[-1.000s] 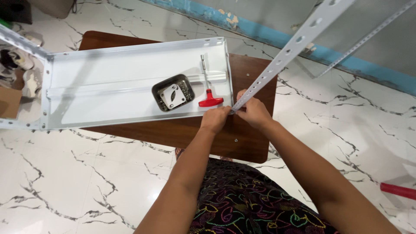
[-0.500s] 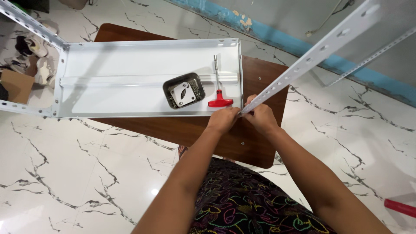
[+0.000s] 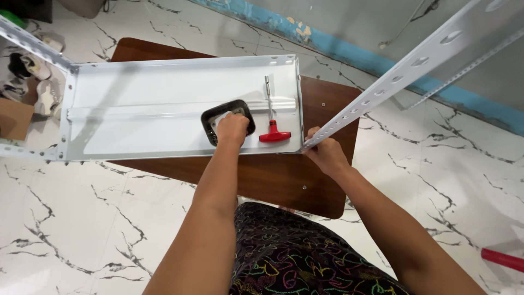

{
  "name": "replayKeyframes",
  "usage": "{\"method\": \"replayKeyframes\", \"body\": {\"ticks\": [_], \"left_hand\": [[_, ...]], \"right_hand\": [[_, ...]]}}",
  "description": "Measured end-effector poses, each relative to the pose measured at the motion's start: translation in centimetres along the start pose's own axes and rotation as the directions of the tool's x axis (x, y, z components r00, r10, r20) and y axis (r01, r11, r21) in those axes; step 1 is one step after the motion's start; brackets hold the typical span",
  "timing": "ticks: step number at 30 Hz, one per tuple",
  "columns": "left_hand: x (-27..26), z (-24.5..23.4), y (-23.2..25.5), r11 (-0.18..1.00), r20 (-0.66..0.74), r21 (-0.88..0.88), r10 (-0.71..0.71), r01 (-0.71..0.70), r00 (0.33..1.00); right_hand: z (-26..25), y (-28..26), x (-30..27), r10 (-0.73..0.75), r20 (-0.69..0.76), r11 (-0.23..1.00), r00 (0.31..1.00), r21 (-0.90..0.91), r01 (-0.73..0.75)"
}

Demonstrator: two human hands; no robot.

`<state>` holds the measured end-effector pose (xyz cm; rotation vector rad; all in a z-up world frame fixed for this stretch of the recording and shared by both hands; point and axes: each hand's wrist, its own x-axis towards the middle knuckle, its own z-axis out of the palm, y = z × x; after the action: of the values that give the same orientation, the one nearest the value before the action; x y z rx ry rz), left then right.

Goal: The person assembles a white metal shelving unit by attaching vertical uprights to a horizontal shelf using a red T-handle Allen key. They insert screws into pre-drilled holes and tighten them, then flip the shelf to attach another upright.

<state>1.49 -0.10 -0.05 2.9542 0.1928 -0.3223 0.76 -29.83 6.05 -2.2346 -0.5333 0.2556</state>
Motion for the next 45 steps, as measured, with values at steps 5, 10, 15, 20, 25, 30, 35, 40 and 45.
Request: {"method": "replayKeyframes", "body": {"ticks": [5,10,15,20,25,30,35,40,45], "left_hand": [[1.2,1.1,0.3,0.986,0.023,0.163,0.029,-0.032,0.999],[1.5,1.7,0.7,0.991,0.058,0.132,0.0,-0.007,0.998],[1.1,1.2,0.3,0.989,0.054,0.136,0.051,-0.058,0.997],[1.0,0.8,0.3,0.986,0.057,0.147,0.064,-0.072,0.996],[0.9,0.5,0.6,0.972,0.102,0.199,0.104,-0.122,0.989],[0.3,0.1,-0.3,0.978,-0.091,0.135,0.175,-0.162,0.98],[1.1,0.6,0.4,0.829,-0.186,-0.559,-0.123,-0.002,0.975],[2.6,2.6,4.3,0.017,0.36,-0.933,-0.022,0.36,0.933],[2.4,4.7,8.6,0.258,0.359,-0.913,0.147,0.315,0.921]], "right_hand": [[-0.1,0.3,0.1,-0.005,0.006,0.999,1.0,0.05,0.005],[-0.2,0.3,0.1,0.001,0.006,0.998,1.0,0.067,-0.002],[-0.2,0.4,0.0,0.017,0.009,0.996,1.0,0.093,-0.017],[-0.3,0.5,0.0,0.019,0.009,0.994,1.0,0.105,-0.02],[-0.3,0.8,0.0,0.05,0.026,0.994,0.998,0.093,-0.052],[-0.4,1.0,-0.1,0.009,0.011,0.992,1.0,0.123,-0.011],[-0.6,0.8,-0.1,0.012,0.015,0.994,1.0,0.107,-0.013],[-0.7,0.5,-0.1,0.036,0.022,0.998,0.999,0.042,-0.037],[-0.6,0.4,0.1,0.072,0.027,0.997,0.997,0.034,-0.073]]}}
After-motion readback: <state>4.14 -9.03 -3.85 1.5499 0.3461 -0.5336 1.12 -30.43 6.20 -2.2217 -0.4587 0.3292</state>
